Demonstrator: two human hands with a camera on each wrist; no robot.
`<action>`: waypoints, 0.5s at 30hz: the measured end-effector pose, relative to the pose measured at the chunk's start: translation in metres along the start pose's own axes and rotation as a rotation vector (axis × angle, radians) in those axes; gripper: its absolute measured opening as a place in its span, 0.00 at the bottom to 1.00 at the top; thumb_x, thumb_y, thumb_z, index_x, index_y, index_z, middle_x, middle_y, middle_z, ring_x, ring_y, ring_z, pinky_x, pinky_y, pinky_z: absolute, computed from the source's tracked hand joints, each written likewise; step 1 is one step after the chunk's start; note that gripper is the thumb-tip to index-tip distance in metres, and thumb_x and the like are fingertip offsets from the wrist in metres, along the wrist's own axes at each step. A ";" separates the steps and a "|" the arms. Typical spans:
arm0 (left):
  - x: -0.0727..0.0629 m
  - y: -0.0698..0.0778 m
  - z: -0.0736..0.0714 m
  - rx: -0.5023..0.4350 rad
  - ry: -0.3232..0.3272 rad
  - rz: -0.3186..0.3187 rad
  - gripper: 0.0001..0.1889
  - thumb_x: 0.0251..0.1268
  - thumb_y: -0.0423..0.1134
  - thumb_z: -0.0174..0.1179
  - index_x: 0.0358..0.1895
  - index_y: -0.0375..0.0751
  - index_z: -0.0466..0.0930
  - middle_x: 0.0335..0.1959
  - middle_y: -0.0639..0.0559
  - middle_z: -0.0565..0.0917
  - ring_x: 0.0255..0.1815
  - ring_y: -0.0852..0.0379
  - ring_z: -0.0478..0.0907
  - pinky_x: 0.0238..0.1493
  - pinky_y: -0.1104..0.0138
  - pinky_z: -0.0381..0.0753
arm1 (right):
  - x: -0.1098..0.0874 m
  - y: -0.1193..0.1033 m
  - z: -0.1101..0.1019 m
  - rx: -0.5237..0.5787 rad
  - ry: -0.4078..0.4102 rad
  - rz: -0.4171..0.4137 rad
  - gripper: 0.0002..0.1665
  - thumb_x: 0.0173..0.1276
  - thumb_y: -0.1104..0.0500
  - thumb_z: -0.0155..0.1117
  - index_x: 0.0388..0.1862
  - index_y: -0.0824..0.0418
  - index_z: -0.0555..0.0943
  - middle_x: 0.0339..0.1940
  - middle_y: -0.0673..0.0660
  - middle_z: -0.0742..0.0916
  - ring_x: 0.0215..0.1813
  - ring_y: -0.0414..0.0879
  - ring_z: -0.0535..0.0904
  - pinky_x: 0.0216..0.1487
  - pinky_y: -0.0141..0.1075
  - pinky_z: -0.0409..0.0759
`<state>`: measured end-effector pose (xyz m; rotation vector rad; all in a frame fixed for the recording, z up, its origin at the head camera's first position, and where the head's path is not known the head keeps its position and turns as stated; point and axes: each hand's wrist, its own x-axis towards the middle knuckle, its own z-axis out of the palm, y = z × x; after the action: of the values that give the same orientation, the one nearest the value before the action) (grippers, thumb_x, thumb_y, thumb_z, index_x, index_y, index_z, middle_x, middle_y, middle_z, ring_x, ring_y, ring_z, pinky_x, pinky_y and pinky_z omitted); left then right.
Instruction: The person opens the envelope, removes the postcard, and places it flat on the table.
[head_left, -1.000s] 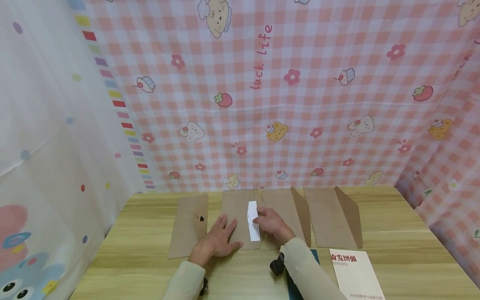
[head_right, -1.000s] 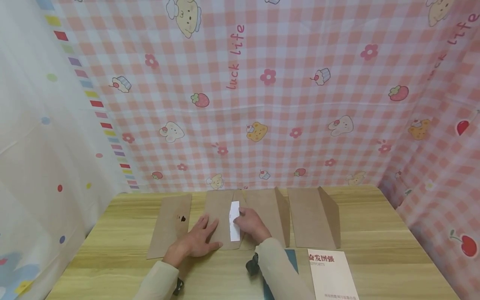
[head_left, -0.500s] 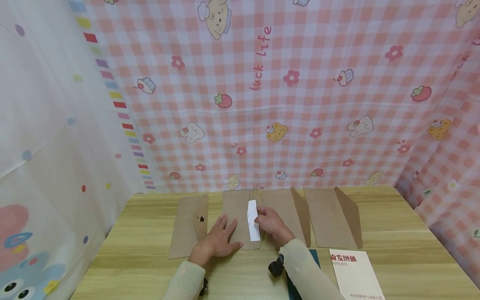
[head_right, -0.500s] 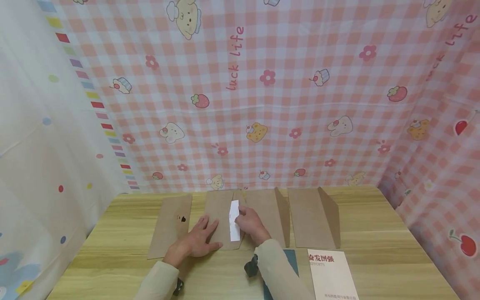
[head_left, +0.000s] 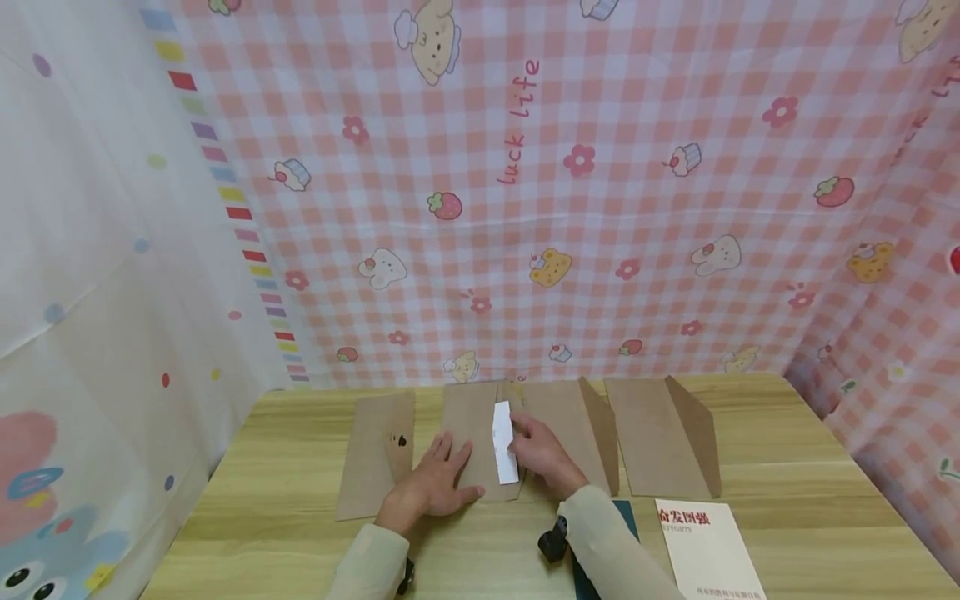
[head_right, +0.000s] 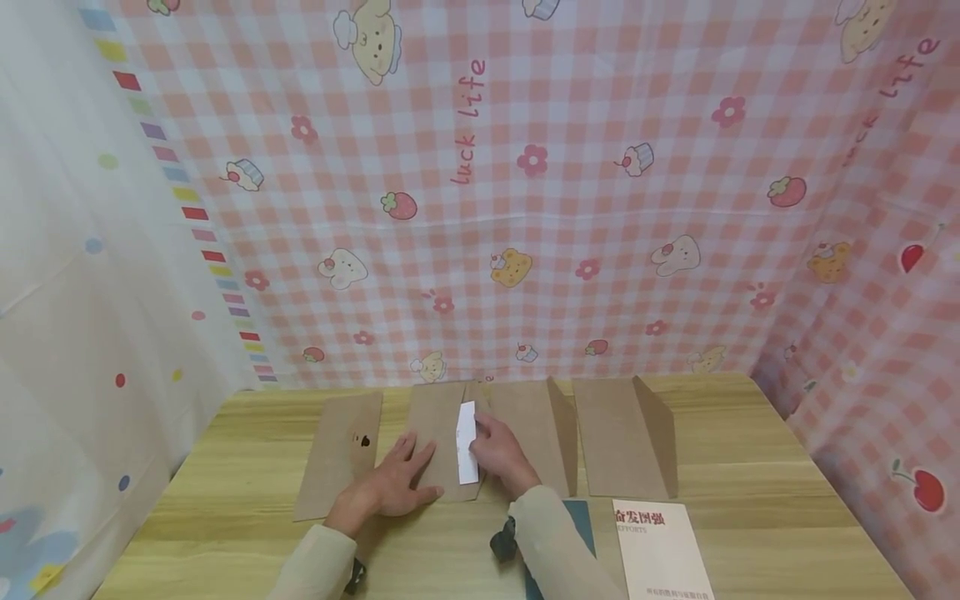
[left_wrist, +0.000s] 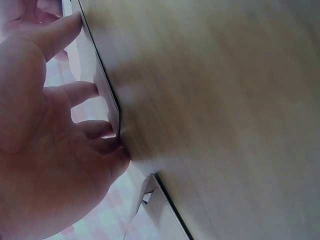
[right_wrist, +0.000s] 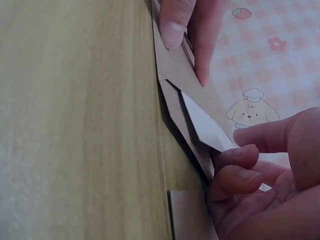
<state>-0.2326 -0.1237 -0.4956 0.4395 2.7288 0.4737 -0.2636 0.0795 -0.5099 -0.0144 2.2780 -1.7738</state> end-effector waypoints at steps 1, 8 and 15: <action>0.000 0.000 0.000 -0.001 -0.001 0.001 0.40 0.69 0.59 0.57 0.78 0.43 0.57 0.80 0.33 0.48 0.81 0.38 0.41 0.75 0.44 0.53 | 0.000 0.000 0.000 -0.003 0.004 -0.003 0.37 0.65 0.67 0.51 0.76 0.63 0.63 0.15 0.48 0.69 0.12 0.38 0.58 0.15 0.31 0.60; -0.002 0.000 -0.001 -0.011 0.001 0.006 0.41 0.69 0.59 0.56 0.78 0.43 0.56 0.80 0.33 0.48 0.81 0.38 0.41 0.75 0.44 0.53 | 0.004 0.003 0.003 -0.128 0.071 -0.062 0.35 0.64 0.67 0.61 0.72 0.65 0.69 0.44 0.61 0.81 0.28 0.45 0.72 0.29 0.36 0.73; -0.002 0.000 -0.001 -0.020 0.004 0.005 0.41 0.69 0.59 0.56 0.78 0.43 0.56 0.80 0.33 0.47 0.81 0.38 0.41 0.75 0.44 0.53 | 0.001 -0.001 0.006 -0.216 0.100 -0.117 0.35 0.61 0.69 0.62 0.70 0.67 0.70 0.29 0.54 0.74 0.39 0.50 0.72 0.44 0.39 0.70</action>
<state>-0.2310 -0.1249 -0.4944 0.4415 2.7252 0.5028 -0.2635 0.0730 -0.5108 -0.1028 2.5801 -1.6050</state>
